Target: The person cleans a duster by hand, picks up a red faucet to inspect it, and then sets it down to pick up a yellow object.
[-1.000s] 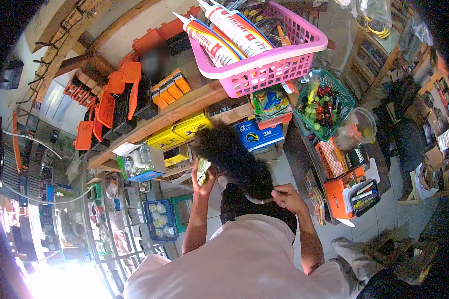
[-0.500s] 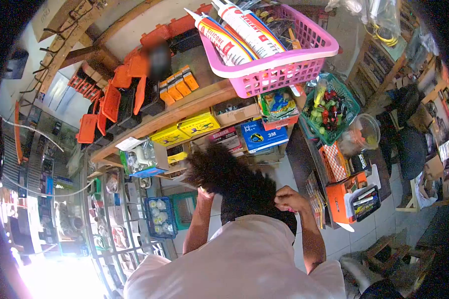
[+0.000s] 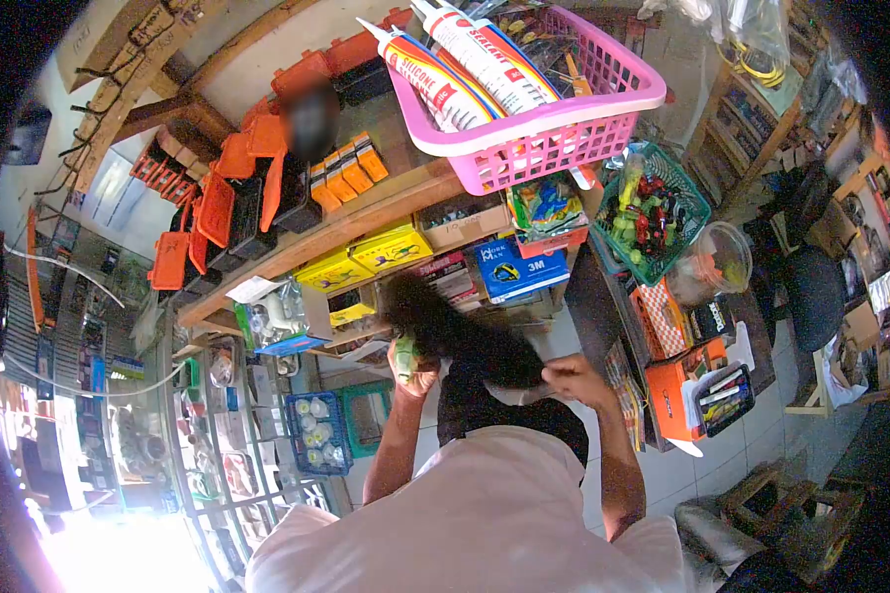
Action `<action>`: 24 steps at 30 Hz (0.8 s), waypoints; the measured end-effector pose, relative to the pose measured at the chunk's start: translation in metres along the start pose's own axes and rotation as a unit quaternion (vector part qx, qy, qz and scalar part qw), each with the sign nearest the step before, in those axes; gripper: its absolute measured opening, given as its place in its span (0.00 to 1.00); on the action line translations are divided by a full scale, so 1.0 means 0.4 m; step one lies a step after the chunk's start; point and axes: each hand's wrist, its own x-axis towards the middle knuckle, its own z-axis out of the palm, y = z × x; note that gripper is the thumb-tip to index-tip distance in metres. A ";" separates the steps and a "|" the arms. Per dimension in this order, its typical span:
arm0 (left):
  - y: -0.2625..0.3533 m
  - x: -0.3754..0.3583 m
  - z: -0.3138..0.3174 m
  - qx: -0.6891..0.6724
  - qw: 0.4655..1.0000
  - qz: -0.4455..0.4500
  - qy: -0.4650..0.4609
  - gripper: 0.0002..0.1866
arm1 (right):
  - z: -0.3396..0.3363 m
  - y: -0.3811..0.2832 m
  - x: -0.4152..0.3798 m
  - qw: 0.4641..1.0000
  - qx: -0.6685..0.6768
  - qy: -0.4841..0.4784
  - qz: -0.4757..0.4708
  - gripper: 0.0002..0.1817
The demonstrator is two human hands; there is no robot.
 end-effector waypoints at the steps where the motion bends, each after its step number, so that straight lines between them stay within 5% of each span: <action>1: 0.004 0.007 0.020 -0.038 0.997 -0.052 -0.038 0.29 | -0.001 0.006 -0.001 1.000 0.000 0.000 0.001 0.20; 3: 0.015 -0.003 0.002 -0.072 0.989 -0.106 -0.073 0.29 | -0.006 0.015 0.001 0.999 0.033 -0.010 0.009 0.20; 6: 0.012 -0.041 -0.016 0.104 0.987 0.090 0.086 0.26 | -0.005 0.001 -0.009 0.996 0.013 -0.082 0.030 0.19; 10: 0.021 -0.017 -0.025 -0.049 0.997 -0.049 -0.039 0.24 | -0.011 0.009 0.002 0.998 0.065 0.016 0.020 0.18; 12: 0.086 -0.092 -0.249 0.238 0.964 0.102 0.058 0.22 | -0.011 -0.012 -0.008 0.995 -0.008 -0.104 0.008 0.20; 14: 0.055 -0.077 -0.188 0.502 0.832 0.153 0.180 0.21 | -0.004 -0.042 -0.013 0.990 -0.005 -0.143 -0.004 0.20; 17: 0.018 -0.040 -0.045 0.284 0.939 0.105 0.166 0.20 | 0.023 -0.144 -0.019 0.988 0.001 -0.155 -0.025 0.19; 19: 0.026 -0.033 -0.012 0.014 0.995 0.051 0.080 0.17 | 0.062 -0.215 0.008 0.990 0.062 -0.115 -0.054 0.16; 22: 0.012 0.003 0.029 0.078 0.991 0.003 0.110 0.17 | 0.122 -0.320 0.093 0.972 0.170 -0.134 -0.088 0.11; 24: -0.014 0.012 0.065 0.124 0.981 0.015 0.151 0.17 | 0.167 -0.409 0.155 0.961 0.189 -0.144 -0.138 0.19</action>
